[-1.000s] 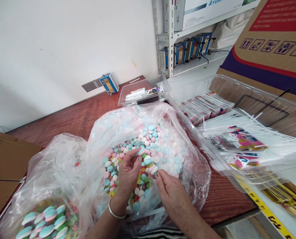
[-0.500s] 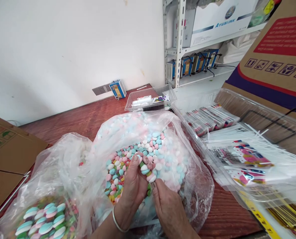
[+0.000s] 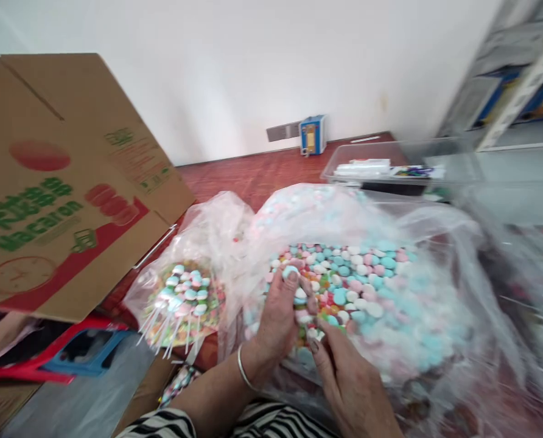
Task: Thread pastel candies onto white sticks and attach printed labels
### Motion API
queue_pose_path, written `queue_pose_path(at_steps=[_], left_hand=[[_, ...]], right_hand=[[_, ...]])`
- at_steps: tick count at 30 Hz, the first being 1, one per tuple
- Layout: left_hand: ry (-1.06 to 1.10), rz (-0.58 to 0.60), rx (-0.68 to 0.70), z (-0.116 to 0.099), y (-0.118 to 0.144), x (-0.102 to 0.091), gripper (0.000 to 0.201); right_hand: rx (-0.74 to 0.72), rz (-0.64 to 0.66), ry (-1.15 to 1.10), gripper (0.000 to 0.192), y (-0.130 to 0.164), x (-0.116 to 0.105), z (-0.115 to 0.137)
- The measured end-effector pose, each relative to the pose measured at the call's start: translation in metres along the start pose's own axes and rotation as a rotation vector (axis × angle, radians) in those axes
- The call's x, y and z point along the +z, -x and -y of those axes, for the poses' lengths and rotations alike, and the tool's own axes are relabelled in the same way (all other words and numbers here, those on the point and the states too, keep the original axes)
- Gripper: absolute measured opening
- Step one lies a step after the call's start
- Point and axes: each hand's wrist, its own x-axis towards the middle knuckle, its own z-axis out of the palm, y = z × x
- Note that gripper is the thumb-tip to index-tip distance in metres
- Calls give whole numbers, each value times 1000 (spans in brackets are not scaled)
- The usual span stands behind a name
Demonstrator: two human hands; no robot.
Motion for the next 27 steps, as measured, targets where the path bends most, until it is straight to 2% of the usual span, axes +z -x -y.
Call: queue_pose_path(at_steps=[3,5,7,8,10,12,13,15,17,20,23,27], left_hand=[[-357,-199,222,-63,1,-49,38],[-715,-418,398,-106,3,-92,39],[-1201,-629,534,-138,1,-140,37],[-1438,-714,586,-149,-2,-164,36],[-1795,-781,551,-158,-5,-207,36],[-2004,-710,443,-157,-6,-237,33],[-2039,-720,466,-154,-4,-244,32],[-2018,-761,613,-147,-1,-244,30],[-1913,-778,810,-138,2,-227,29],[-1730,-606,976,-121,4,-183,27],[-1569,-399,972,-97,5,-142,20],[-1468,-153,881,-61,9,-110,18]], right_hand=[[-35,47,-32,28,-3,-10,-2],[-24,32,-28,26,-1,-23,-3],[18,41,-14,26,5,-36,-3],[33,73,-3,26,9,-41,-3],[37,177,37,25,18,-45,-1],[13,308,112,26,29,-41,2],[-4,360,167,27,34,-37,2],[-43,408,314,25,41,-23,1],[-83,372,478,19,44,-9,-3],[-152,326,580,15,43,5,-11],[-182,330,576,16,43,9,-15],[-186,309,674,19,50,12,-11]])
